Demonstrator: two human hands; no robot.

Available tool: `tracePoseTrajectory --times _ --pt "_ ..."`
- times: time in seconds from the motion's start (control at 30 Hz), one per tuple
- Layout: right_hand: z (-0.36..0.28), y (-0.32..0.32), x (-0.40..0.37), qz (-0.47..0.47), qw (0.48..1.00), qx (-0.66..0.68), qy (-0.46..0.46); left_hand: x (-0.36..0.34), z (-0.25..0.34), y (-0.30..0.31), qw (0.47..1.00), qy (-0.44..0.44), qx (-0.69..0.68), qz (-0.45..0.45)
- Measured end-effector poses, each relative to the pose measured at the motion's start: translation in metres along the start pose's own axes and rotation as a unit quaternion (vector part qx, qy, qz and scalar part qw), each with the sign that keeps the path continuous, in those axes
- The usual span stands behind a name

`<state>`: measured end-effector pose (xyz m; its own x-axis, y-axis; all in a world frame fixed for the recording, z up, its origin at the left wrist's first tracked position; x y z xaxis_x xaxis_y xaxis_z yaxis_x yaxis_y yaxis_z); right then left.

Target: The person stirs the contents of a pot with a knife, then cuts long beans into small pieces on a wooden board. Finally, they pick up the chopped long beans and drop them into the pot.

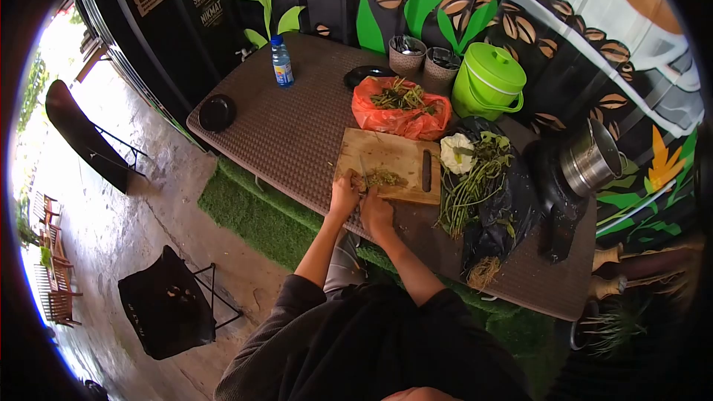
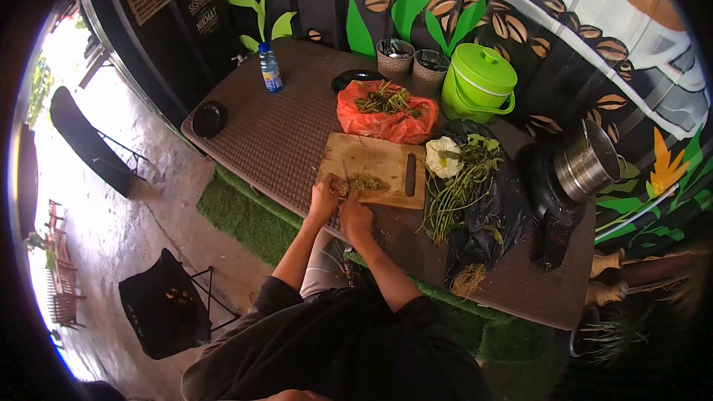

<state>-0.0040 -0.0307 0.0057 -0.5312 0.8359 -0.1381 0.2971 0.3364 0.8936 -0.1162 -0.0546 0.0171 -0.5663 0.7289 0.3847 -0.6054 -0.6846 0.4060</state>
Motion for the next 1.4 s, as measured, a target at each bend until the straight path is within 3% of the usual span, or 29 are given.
tracePoseTrajectory --times 0.1,0.33,0.4,0.5,0.53,0.63,0.67,0.83,0.9,1.03,1.1,1.13,1.27,1.4 --pt "0.003 0.012 0.020 0.004 0.998 0.005 0.055 0.003 -0.010 -0.003 0.999 0.006 0.041 0.009" --pt "-0.001 -0.001 0.002 -0.003 1.000 -0.004 0.003 0.005 0.010 0.008 0.999 -0.006 -0.019 0.031" --pt "-0.003 0.018 0.014 0.089 0.995 0.017 0.052 0.003 0.000 0.007 0.999 0.027 -0.042 0.019" --pt "-0.001 0.020 0.008 0.007 0.999 0.022 0.047 0.000 -0.006 0.008 0.997 0.015 -0.064 0.030" --pt "-0.005 0.020 -0.002 0.097 0.993 -0.001 0.071 0.001 -0.003 0.010 0.997 0.016 -0.065 0.031" --pt "-0.006 0.001 -0.010 0.096 0.994 -0.021 0.053 -0.002 -0.001 0.011 0.999 0.027 -0.035 0.027" --pt "-0.008 0.008 -0.009 0.135 0.988 0.004 0.080 -0.002 0.000 0.011 0.999 0.025 -0.036 0.028" --pt "-0.003 0.005 0.010 0.035 0.996 -0.005 0.086 -0.005 0.005 0.014 0.999 -0.007 -0.011 0.052" --pt "-0.007 0.003 -0.009 0.105 0.991 -0.032 0.071 -0.007 0.008 0.015 0.999 0.003 -0.005 0.052" --pt "-0.007 0.006 0.007 0.118 0.989 0.005 0.084 -0.011 0.007 0.015 0.998 0.033 -0.043 0.036" --pt "-0.002 0.009 0.012 0.070 0.995 0.013 0.075 -0.012 0.020 0.017 0.990 -0.097 0.080 0.061" --pt "-0.002 0.009 0.012 0.023 0.997 0.016 0.067 -0.012 0.020 0.018 0.990 -0.100 0.081 0.061" --pt "-0.014 0.005 -0.019 0.070 0.997 0.012 0.042 -0.010 0.012 0.022 0.997 -0.053 0.022 0.058" --pt "-0.003 -0.001 0.008 0.061 0.996 0.041 0.055 -0.001 -0.003 0.017 0.999 0.002 0.030 0.036"
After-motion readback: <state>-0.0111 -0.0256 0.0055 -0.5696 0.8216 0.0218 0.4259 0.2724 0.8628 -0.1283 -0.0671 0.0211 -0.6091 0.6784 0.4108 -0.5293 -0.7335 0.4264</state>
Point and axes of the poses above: each hand's wrist, its own x-axis towards the middle knuckle, its own y-axis out of the back of the hand, z = x × y, the point moved 8 cm from there along x, towards the middle knuckle, and after that the axes turned 6 degrees about z, right-handed, at the moved point
